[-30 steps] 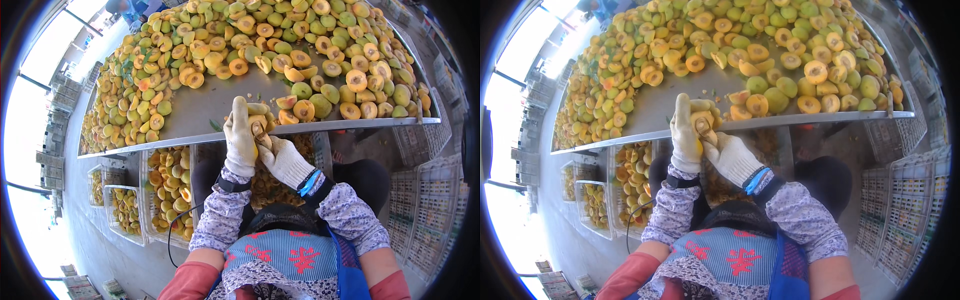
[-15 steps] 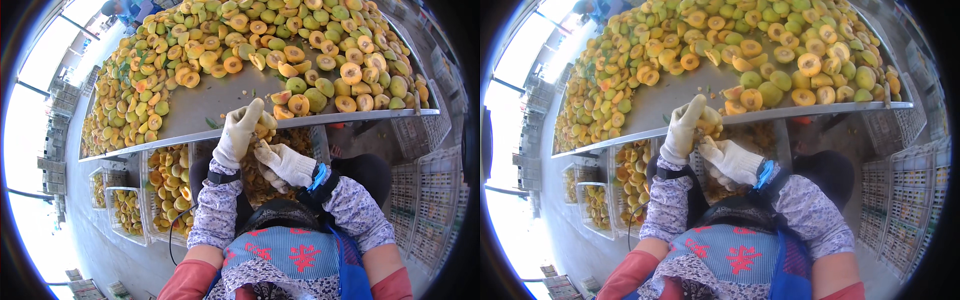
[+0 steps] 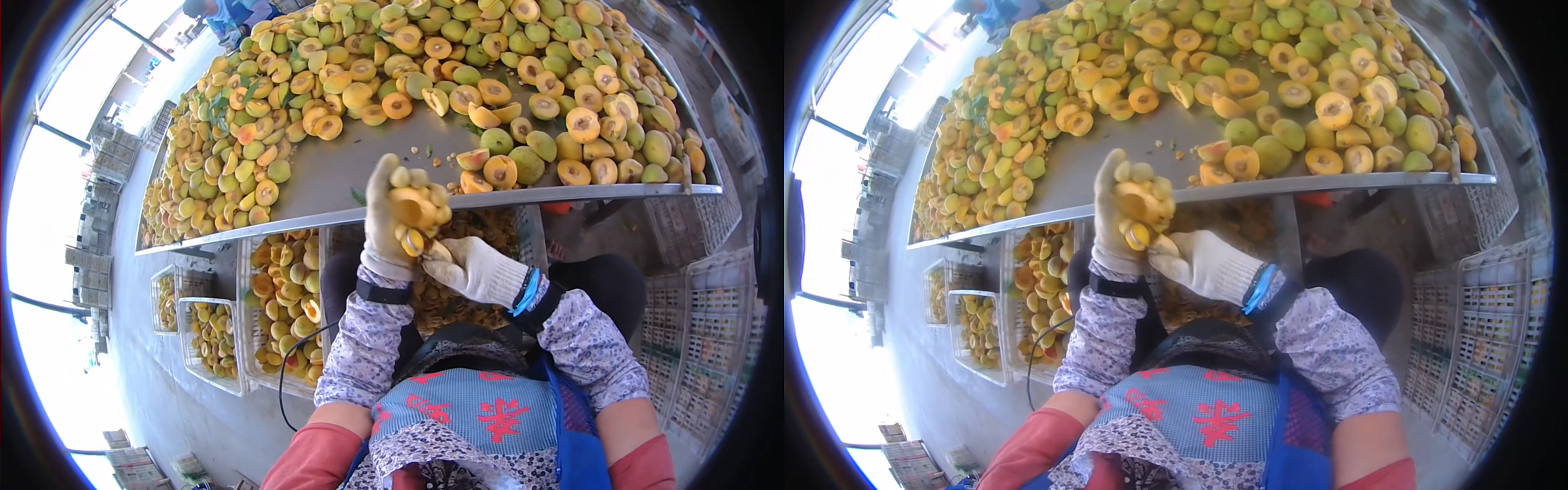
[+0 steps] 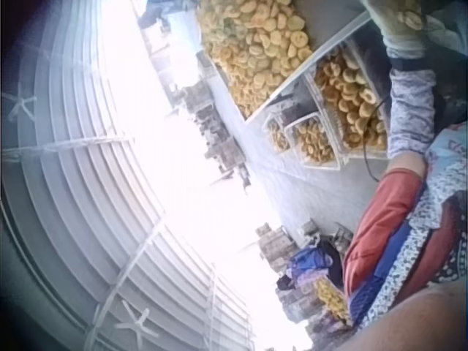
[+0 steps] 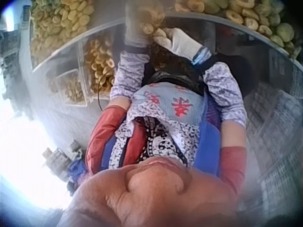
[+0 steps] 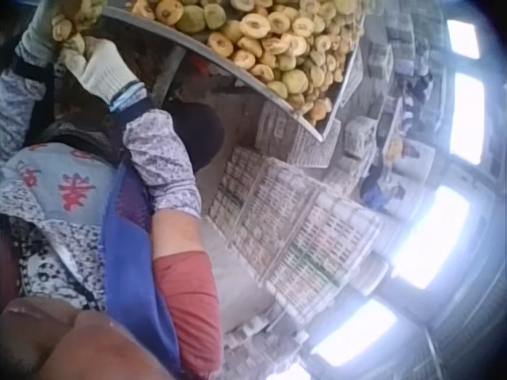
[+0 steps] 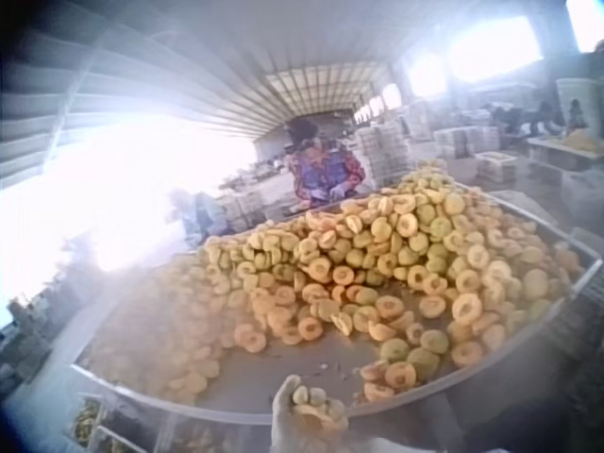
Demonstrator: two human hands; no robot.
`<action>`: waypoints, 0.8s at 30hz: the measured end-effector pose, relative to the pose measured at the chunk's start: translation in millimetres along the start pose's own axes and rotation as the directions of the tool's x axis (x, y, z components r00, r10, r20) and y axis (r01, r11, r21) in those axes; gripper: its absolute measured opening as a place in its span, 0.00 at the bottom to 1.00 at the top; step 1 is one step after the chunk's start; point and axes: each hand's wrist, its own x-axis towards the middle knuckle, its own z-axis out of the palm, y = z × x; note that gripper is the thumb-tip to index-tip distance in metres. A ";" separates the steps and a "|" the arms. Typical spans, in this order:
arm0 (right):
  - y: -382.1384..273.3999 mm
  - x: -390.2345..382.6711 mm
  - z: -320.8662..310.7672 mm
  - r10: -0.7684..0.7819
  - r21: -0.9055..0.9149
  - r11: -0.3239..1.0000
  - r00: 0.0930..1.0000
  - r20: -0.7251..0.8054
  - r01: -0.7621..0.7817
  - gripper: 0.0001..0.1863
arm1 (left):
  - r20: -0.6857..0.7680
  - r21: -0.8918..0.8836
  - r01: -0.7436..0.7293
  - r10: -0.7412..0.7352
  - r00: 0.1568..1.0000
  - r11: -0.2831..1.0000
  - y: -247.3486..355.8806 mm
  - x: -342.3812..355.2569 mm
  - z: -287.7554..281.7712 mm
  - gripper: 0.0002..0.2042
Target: The person repeatedly picks mangoes from a metal tray, splits them open by hand, removes the pit, and places the pitted halves into a crate below. The process is continuous and repetitive, with the person handling each mango individually.
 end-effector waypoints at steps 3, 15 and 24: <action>-11.2 -7.2 -1.2 0.113 -0.563 0.823 0.993 0.025 -0.079 0.23 | -0.051 -0.017 -0.186 0.185 0.981 0.982 42.6 -17.2 -17.5 0.16; -21.1 1.7 3.8 0.193 -0.690 0.697 0.978 -0.082 -0.196 0.23 | 0.084 0.976 0.095 0.738 0.670 -0.198 172.4 24.9 -90.7 0.23; -16.0 10.6 2.3 0.113 -0.630 0.761 0.988 -0.102 -0.152 0.23 | 0.047 0.803 0.258 0.488 0.871 -0.537 144.4 189.9 -101.6 0.30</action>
